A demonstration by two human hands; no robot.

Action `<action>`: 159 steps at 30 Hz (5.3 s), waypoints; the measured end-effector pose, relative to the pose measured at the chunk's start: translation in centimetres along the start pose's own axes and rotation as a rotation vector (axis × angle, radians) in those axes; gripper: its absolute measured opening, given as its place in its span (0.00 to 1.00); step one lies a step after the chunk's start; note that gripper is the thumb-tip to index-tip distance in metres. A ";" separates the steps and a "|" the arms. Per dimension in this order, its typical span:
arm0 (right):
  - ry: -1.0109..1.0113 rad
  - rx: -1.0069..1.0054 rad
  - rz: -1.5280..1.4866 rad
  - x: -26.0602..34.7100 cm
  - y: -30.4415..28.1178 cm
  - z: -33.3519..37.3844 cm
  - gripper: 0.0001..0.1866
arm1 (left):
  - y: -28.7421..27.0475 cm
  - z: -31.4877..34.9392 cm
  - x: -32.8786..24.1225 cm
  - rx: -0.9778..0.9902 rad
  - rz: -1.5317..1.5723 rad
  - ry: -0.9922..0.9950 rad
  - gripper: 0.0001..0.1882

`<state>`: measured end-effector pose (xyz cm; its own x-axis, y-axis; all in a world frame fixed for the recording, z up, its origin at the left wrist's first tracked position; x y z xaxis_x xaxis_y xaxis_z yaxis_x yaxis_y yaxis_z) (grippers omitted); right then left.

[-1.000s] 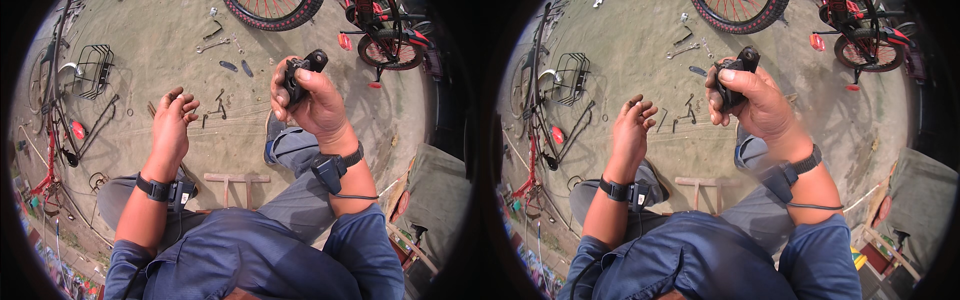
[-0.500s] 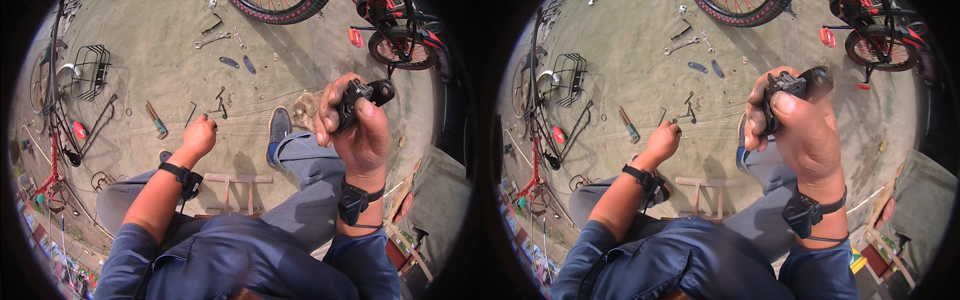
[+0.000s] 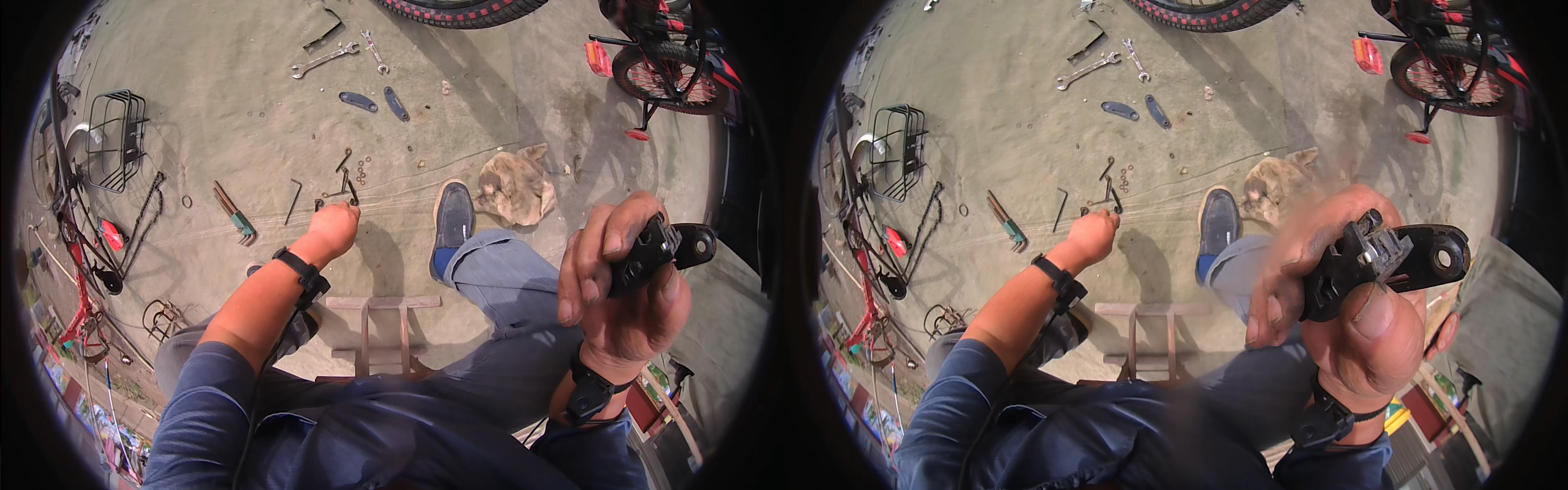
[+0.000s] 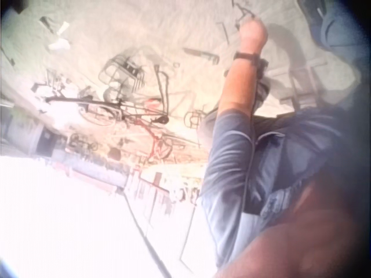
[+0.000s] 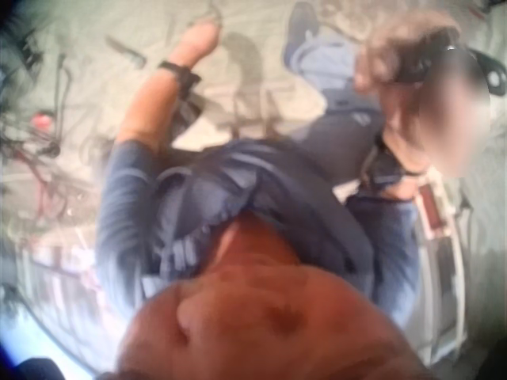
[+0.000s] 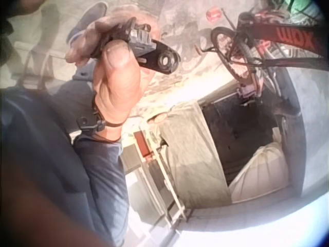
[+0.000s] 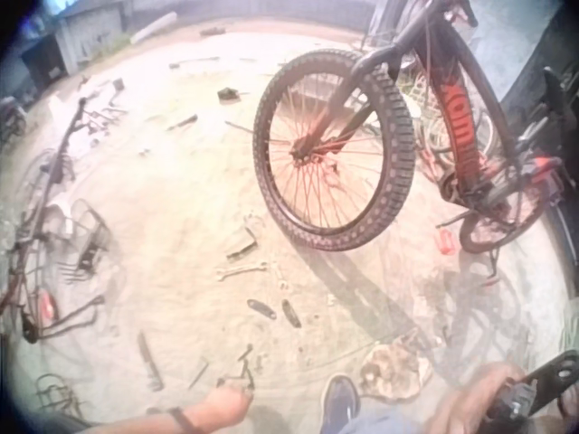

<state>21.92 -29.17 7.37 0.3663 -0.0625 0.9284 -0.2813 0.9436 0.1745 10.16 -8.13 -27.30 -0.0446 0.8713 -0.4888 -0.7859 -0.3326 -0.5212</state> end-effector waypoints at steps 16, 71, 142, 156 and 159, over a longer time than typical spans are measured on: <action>0.086 -0.075 0.007 -0.6 -0.6 -3.5 0.25 | 2.1 -1.6 3.0 0.223 -0.045 -0.071 0.14; 0.454 -0.189 -0.340 -3.6 -1.3 -5.6 0.29 | -11.1 -12.7 5.1 -0.401 0.089 -0.007 0.06; 0.313 0.198 -0.013 -6.6 12.4 -1.4 0.17 | -19.4 20.5 -6.9 -0.420 1.839 0.434 0.18; 0.098 -0.060 0.070 -2.1 6.0 -1.9 0.14 | -20.0 18.3 -3.4 -0.646 1.476 0.201 0.15; 0.015 -0.165 0.040 -0.4 3.2 -1.2 0.14 | -19.2 15.1 -1.9 -0.669 1.130 0.139 0.14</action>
<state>21.97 -25.69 7.18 0.3717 -0.0204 0.9281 -0.1465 0.9859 0.0804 16.04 2.00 -5.81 -0.3759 -0.0329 -0.9261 0.0983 -0.9951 -0.0046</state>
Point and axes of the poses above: each hand's wrist, its own z-axis away from the middle knuckle, its own y-axis out of the palm, x = y × z, the point moved 5 cm from there along -z, towards the middle knuckle, and after that the axes turned 11 degrees about z, right-handed, at the moved point
